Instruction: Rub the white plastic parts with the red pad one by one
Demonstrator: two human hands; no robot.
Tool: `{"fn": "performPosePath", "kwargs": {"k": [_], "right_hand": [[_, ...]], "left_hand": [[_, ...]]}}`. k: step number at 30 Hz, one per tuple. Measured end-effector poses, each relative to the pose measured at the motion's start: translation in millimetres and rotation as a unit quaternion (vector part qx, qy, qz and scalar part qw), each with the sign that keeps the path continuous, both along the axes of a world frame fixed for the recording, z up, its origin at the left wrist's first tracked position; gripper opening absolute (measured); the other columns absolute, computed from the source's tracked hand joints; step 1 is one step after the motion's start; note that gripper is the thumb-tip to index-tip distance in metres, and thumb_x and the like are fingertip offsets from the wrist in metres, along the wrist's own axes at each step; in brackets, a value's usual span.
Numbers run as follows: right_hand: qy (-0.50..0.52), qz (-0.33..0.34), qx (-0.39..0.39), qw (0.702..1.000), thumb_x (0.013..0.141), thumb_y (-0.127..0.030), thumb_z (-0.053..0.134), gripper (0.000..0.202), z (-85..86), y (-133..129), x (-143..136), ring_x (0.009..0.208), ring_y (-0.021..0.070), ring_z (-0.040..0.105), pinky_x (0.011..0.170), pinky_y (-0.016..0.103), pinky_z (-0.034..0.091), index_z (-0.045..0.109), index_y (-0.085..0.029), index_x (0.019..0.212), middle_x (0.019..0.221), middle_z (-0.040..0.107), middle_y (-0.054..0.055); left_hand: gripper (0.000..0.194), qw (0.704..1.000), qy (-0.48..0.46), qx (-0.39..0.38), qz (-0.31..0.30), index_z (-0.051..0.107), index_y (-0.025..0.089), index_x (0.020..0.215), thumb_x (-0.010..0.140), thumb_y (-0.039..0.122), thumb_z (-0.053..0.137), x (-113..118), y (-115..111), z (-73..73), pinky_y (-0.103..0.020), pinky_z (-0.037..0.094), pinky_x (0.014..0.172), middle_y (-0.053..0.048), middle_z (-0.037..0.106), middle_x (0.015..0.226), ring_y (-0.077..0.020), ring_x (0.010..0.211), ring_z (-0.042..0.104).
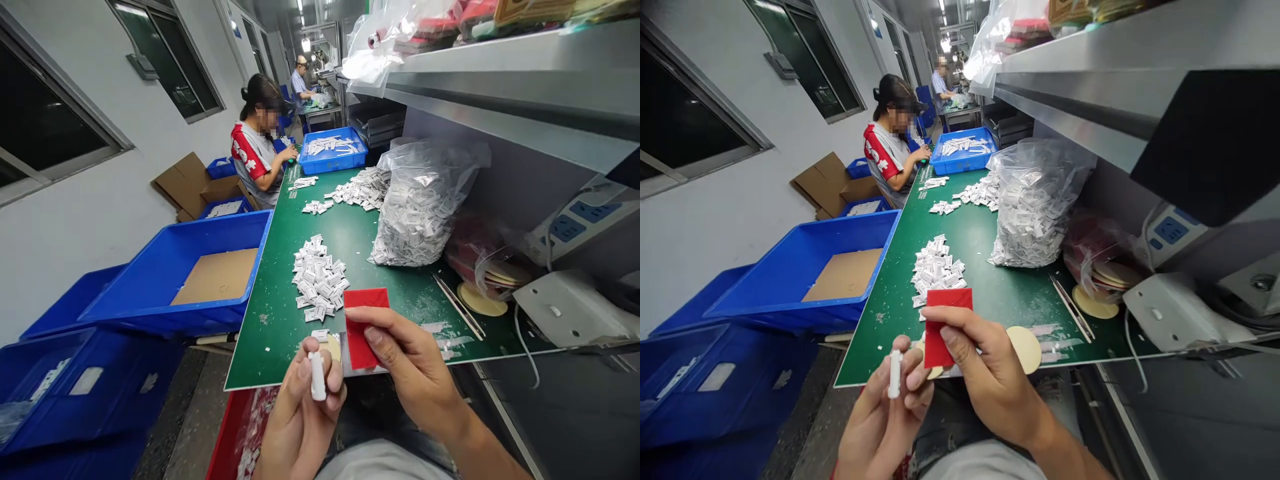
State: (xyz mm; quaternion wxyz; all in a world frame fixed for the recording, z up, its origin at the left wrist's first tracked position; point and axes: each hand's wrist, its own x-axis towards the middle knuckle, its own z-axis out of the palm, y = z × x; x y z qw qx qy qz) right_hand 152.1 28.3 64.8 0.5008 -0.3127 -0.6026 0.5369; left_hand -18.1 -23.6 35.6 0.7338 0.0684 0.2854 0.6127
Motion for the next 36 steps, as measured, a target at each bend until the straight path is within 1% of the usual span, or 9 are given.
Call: {"fn": "performPosePath", "kwargs": {"k": [4,6,9,11,15,23,29,33,36], "right_hand": [[-0.038,0.366,0.13,0.921,0.109,-0.032,0.047,0.038,7.4,8,13,0.077,0.0151,0.078,0.071,0.018,0.058,0.081,-0.016,0.116,0.099,0.085,0.008],[-0.032,0.434,0.172,0.884,0.109,-0.037,0.046,0.046,5.1,11,18,0.062,0.0156,0.076,0.058,0.019,0.057,0.085,-0.012,0.104,0.081,0.084,0.01],[0.002,0.105,0.053,0.993,0.106,-0.032,0.056,0.03,-4.4,14,24,0.081,0.0141,0.079,0.071,0.016,0.058,0.083,-0.021,0.114,0.095,0.086,0.004],[0.026,-0.079,-0.002,0.997,0.106,-0.029,0.058,0.027,-10.3,12,29,0.098,0.0129,0.077,0.084,0.016,0.056,0.079,-0.03,0.123,0.11,0.084,0.001],[0.005,0.025,0.079,0.997,0.097,-0.032,0.072,0.018,-15.1,4,44,0.076,0.017,0.078,0.073,0.022,0.059,0.086,-0.03,0.108,0.088,0.086,0.002],[-0.034,-0.092,0.078,0.992,0.093,-0.047,0.073,0.023,-31.8,6,70,0.071,0.0212,0.077,0.069,0.028,0.062,0.088,-0.031,0.099,0.085,0.085,0.004],[-0.025,-0.313,-0.023,0.949,0.095,-0.044,0.07,0.028,-47.7,4,85,0.076,0.0231,0.078,0.063,0.025,0.062,0.085,-0.023,0.104,0.098,0.085,0.009],[-0.028,-0.308,-0.031,0.95,0.09,-0.051,0.073,0.033,-47.6,-5,80,0.066,0.0237,0.077,0.057,0.027,0.062,0.086,-0.022,0.098,0.092,0.086,0.009],[-0.033,-0.317,-0.041,0.947,0.089,-0.053,0.074,0.035,-49.6,-6,79,0.076,0.0275,0.079,0.061,0.029,0.064,0.086,-0.021,0.096,0.094,0.086,0.01]], "left_hand": [[0.029,0.994,-0.092,-0.058,-0.003,0.077,0.02,0.097,0.073,0.017,0.092,12,7,-3.9,-0.013,0.05,0.054,0.004,0.066,0.073,-0.0058,0.059,0.061],[0.022,0.991,-0.106,-0.079,0.013,0.076,0.018,0.095,0.077,0.012,0.087,18,11,-3.6,-0.012,0.051,0.053,0.002,0.069,0.074,-0.0064,0.061,0.064],[0.02,0.993,-0.086,-0.086,0.002,0.077,0.016,0.093,0.079,0.002,0.079,21,16,-2.2,-0.016,0.06,0.068,-0.003,0.076,0.085,-0.0112,0.076,0.074],[0.027,0.995,-0.074,-0.071,-0.018,0.077,0.018,0.102,0.082,0.0,0.075,23,19,-3.1,-0.02,0.062,0.082,-0.007,0.079,0.095,-0.0145,0.09,0.078],[0.023,0.994,-0.056,-0.082,-0.046,0.078,0.019,0.101,0.082,0.006,0.08,38,27,-8.5,-0.027,0.062,0.084,-0.007,0.082,0.097,-0.0184,0.09,0.079],[0.033,0.985,0.082,-0.078,-0.128,0.071,0.015,0.083,0.066,0.026,0.097,69,26,8.3,-0.019,0.047,0.055,0.001,0.068,0.066,-0.0083,0.057,0.061],[0.018,0.952,0.291,0.094,0.004,0.062,0.017,0.082,0.088,0.027,0.076,58,151,78.2,-0.018,0.047,0.057,0.004,0.059,0.07,-0.0062,0.059,0.056],[0.024,0.858,0.457,0.235,0.024,0.066,0.016,0.114,0.097,0.032,0.068,75,265,134.4,-0.033,0.059,0.071,-0.005,0.07,0.106,-0.0165,0.083,0.068],[0.03,0.758,0.585,0.289,0.003,0.067,0.016,0.119,0.097,0.036,0.068,82,302,148.7,-0.043,0.061,0.084,-0.008,0.07,0.118,-0.0228,0.099,0.07]]}}
